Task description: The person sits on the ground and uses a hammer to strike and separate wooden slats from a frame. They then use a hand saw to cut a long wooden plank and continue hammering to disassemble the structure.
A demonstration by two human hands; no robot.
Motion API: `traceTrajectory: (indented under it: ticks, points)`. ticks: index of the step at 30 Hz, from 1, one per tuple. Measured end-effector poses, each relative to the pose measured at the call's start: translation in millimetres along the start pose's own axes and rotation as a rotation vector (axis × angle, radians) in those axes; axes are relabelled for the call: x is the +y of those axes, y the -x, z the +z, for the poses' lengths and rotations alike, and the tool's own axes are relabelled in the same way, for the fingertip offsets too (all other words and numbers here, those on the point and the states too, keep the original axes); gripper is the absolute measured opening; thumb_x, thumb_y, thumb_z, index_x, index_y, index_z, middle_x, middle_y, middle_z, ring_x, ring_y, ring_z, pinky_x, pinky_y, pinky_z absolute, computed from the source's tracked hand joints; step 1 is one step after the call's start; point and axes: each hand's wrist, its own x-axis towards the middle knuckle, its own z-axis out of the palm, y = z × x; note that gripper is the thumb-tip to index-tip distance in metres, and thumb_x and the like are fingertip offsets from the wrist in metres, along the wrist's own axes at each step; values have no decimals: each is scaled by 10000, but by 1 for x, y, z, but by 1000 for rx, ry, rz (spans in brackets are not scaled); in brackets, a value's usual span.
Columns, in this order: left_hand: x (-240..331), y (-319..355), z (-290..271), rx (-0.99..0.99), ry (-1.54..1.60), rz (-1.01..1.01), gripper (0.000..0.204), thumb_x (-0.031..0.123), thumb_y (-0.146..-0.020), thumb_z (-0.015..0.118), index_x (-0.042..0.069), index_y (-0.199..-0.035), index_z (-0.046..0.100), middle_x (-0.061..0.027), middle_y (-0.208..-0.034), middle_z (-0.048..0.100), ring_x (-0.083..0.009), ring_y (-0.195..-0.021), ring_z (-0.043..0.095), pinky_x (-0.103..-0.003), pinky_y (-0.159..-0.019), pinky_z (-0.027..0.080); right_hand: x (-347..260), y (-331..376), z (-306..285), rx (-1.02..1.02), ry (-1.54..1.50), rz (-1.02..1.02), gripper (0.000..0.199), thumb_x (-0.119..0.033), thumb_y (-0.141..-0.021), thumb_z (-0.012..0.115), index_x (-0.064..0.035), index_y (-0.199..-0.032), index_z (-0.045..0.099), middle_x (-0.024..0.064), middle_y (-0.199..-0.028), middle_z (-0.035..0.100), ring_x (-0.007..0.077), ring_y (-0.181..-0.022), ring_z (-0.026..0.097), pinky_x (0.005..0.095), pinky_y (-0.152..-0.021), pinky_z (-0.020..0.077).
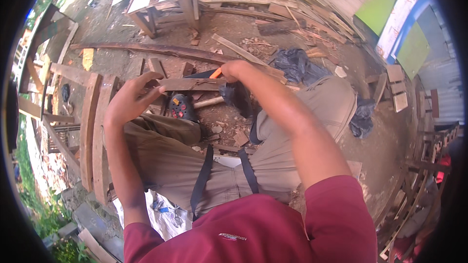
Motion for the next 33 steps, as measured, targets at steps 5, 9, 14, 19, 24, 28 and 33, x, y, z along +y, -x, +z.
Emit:
traceTrajectory:
  ticks: [5, 9, 14, 19, 24, 28, 33]
  points:
    - [22, -12, -1, 9, 43, 58, 383, 263, -949, 686, -32, -1186, 631, -216, -942, 716, -371, -903, 696, -414, -833, 525, 41, 50, -34, -15, -271, 29, 272, -203, -838, 661, 17, -985, 727, 225, -920, 719, 357, -851, 700, 455, -779, 547]
    - [23, -32, 14, -67, -20, 86, 486, 392, -951, 671, -22, -1204, 637, -210, -1003, 714, -347, -929, 693, -431, -834, 529, 30, 96, -72, 36, -406, 24, 290, -230, -956, 629, 53, -982, 686, 179, -856, 703, 279, -743, 696, 419, -636, 577]
    - [2, -105, 78, -454, -217, -167, 925, 701, -827, 675, -65, -1333, 562, -293, -1253, 637, -389, -1161, 636, -443, -978, 503, 18, 141, -108, 71, -670, 45, 301, -206, -972, 592, 82, -1044, 641, 140, -906, 661, 262, -748, 715, 370, -582, 664]
    - [-47, -122, 185, -154, 12, -253, 903, 594, -804, 746, -69, -1375, 524, -326, -1257, 625, -400, -1225, 606, -439, -1008, 495, 11, 138, -122, 126, -848, 23, 266, -159, -1017, 520, 81, -1057, 626, 175, -905, 666, 275, -752, 723, 401, -646, 677]
    - [-89, -110, 213, -282, 94, -176, 263, 120, -779, 707, 25, -1021, 750, -142, -980, 757, -281, -946, 720, -391, -820, 570, 7, 125, -96, -38, -1022, 72, 240, -149, -1018, 514, 72, -1054, 599, 174, -928, 661, 277, -780, 719, 411, -656, 679]
    - [-78, -105, 204, -802, 196, -316, 256, 88, -750, 715, 22, -994, 753, -100, -922, 761, -209, -833, 719, -356, -674, 583, 0, 104, -37, -212, -988, 146, 230, -90, -959, 522, 111, -988, 629, 195, -957, 656, 337, -768, 715, 433, -574, 672]
    - [-97, -93, 259, -614, -298, -284, 301, 152, -792, 694, 39, -1066, 749, -180, -1059, 741, -322, -954, 727, -405, -837, 583, -35, 91, 0, -266, -242, 25, 342, -129, -822, 544, 88, -1026, 711, 230, -1019, 726, 337, -894, 729, 437, -739, 597]
